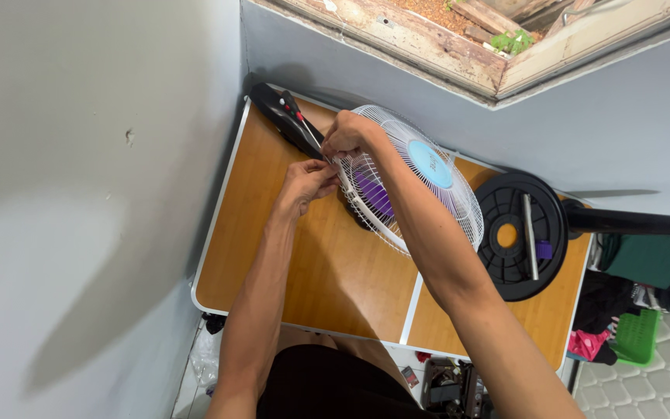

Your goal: The person services a standing fan on a table. They remove the purple fan blades from the motor hub, detach the front grille, unscrew fasteners with a screwdriver, and work on the fan's pole and base components.

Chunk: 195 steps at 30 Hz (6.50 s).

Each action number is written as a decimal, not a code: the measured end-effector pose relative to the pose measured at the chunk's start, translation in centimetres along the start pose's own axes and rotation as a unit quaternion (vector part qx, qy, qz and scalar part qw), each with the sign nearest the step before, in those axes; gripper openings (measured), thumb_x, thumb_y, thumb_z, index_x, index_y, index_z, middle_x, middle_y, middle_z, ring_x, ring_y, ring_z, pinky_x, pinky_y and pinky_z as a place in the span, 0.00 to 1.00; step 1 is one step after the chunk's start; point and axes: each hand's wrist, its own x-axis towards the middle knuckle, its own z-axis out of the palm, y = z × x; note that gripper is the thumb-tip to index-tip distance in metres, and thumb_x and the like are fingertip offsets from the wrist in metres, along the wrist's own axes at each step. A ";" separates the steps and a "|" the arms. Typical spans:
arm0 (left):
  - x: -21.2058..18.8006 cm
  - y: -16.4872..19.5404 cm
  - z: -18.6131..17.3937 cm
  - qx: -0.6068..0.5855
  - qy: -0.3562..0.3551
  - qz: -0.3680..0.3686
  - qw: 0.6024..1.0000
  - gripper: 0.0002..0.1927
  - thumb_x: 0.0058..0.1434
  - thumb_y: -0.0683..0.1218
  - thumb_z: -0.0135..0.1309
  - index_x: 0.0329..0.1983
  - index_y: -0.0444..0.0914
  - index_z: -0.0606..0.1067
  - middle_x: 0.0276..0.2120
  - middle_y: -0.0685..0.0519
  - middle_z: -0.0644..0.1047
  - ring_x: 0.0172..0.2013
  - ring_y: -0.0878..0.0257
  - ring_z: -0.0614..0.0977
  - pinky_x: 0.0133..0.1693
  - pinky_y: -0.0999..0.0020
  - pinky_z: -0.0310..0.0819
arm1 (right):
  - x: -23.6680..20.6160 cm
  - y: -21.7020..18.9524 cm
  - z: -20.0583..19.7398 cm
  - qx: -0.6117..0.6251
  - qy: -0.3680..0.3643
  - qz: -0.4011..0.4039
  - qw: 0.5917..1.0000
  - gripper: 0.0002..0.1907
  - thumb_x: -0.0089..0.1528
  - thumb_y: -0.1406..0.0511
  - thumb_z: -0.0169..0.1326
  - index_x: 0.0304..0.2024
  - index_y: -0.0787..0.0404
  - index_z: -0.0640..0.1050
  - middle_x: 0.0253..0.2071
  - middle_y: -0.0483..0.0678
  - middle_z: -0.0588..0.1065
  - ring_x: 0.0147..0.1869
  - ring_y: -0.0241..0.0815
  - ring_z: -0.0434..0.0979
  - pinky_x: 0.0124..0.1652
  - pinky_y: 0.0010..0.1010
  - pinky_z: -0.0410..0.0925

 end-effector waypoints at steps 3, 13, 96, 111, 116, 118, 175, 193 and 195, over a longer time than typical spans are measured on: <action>-0.2 0.2 0.0 0.006 -0.003 0.008 1.000 0.14 0.57 0.47 0.66 0.40 0.34 0.79 0.33 0.50 0.83 0.33 0.64 0.86 0.34 0.72 0.83 | 0.1 0.0 0.1 0.017 -0.005 -0.005 1.000 0.07 0.56 0.67 0.62 0.35 0.62 0.86 0.20 0.45 0.73 0.20 0.34 0.66 0.20 0.28 0.60; -0.1 0.0 0.5 0.012 0.051 0.014 0.999 0.17 0.56 0.51 0.69 0.37 0.35 0.76 0.32 0.50 0.82 0.32 0.64 0.85 0.34 0.71 0.84 | 0.4 0.2 0.4 0.026 0.023 0.017 0.999 0.16 0.54 0.60 0.70 0.24 0.67 0.82 0.19 0.45 0.75 0.19 0.34 0.66 0.20 0.29 0.60; 0.2 -2.2 1.8 -0.069 -0.013 0.211 0.975 0.15 0.76 0.53 0.42 0.38 0.41 0.73 0.26 0.58 0.73 0.26 0.72 0.73 0.25 0.77 0.65 | -11.9 12.8 12.7 -0.099 0.508 -0.275 0.810 0.13 0.54 0.64 0.67 0.40 0.59 0.79 0.56 0.47 0.73 0.60 0.49 0.71 0.56 0.43 0.67; 1.1 -2.2 1.9 -0.092 0.068 0.147 0.982 0.09 0.70 0.48 0.53 0.43 0.36 0.72 0.28 0.55 0.77 0.27 0.67 0.81 0.30 0.72 0.81 | -11.8 12.4 12.4 -0.087 0.502 -0.262 0.820 0.13 0.54 0.65 0.67 0.40 0.58 0.80 0.54 0.45 0.73 0.58 0.49 0.72 0.53 0.42 0.67; 1.9 -2.4 2.1 -0.082 0.099 0.155 0.980 0.09 0.69 0.47 0.54 0.43 0.36 0.71 0.30 0.55 0.78 0.28 0.68 0.81 0.30 0.71 0.80 | -11.9 12.3 12.4 -0.089 0.498 -0.263 0.822 0.14 0.54 0.65 0.67 0.40 0.58 0.79 0.55 0.46 0.73 0.58 0.50 0.72 0.54 0.42 0.67; 2.0 -2.5 2.0 -0.075 0.102 0.155 0.980 0.09 0.69 0.47 0.54 0.43 0.36 0.71 0.30 0.54 0.78 0.28 0.67 0.81 0.30 0.71 0.80 | -11.9 12.3 12.4 -0.090 0.498 -0.264 0.821 0.14 0.54 0.65 0.67 0.41 0.59 0.79 0.55 0.46 0.73 0.58 0.50 0.72 0.54 0.42 0.67; 2.5 -1.3 1.6 0.030 0.100 0.084 0.991 0.10 0.58 0.42 0.65 0.36 0.31 0.77 0.30 0.52 0.80 0.29 0.67 0.81 0.34 0.69 0.84 | -11.2 12.1 10.7 -0.014 0.481 -0.277 0.832 0.15 0.56 0.62 0.67 0.41 0.60 0.79 0.51 0.50 0.74 0.58 0.51 0.73 0.56 0.46 0.63; 1.4 0.3 2.5 0.010 0.088 0.042 0.995 0.11 0.57 0.44 0.65 0.36 0.34 0.76 0.28 0.52 0.81 0.27 0.64 0.83 0.29 0.70 0.80 | 4.9 3.6 -0.7 0.196 -0.014 -0.026 0.980 0.06 0.56 0.69 0.65 0.29 0.68 0.85 0.21 0.45 0.77 0.20 0.31 0.71 0.21 0.24 0.65; 1.7 1.6 2.1 0.010 0.071 -0.016 0.997 0.11 0.61 0.47 0.59 0.38 0.35 0.74 0.28 0.51 0.81 0.26 0.62 0.83 0.28 0.67 0.80 | 4.7 3.7 -0.8 0.205 0.000 -0.024 0.978 0.05 0.56 0.69 0.65 0.29 0.67 0.85 0.21 0.45 0.77 0.20 0.31 0.71 0.21 0.24 0.65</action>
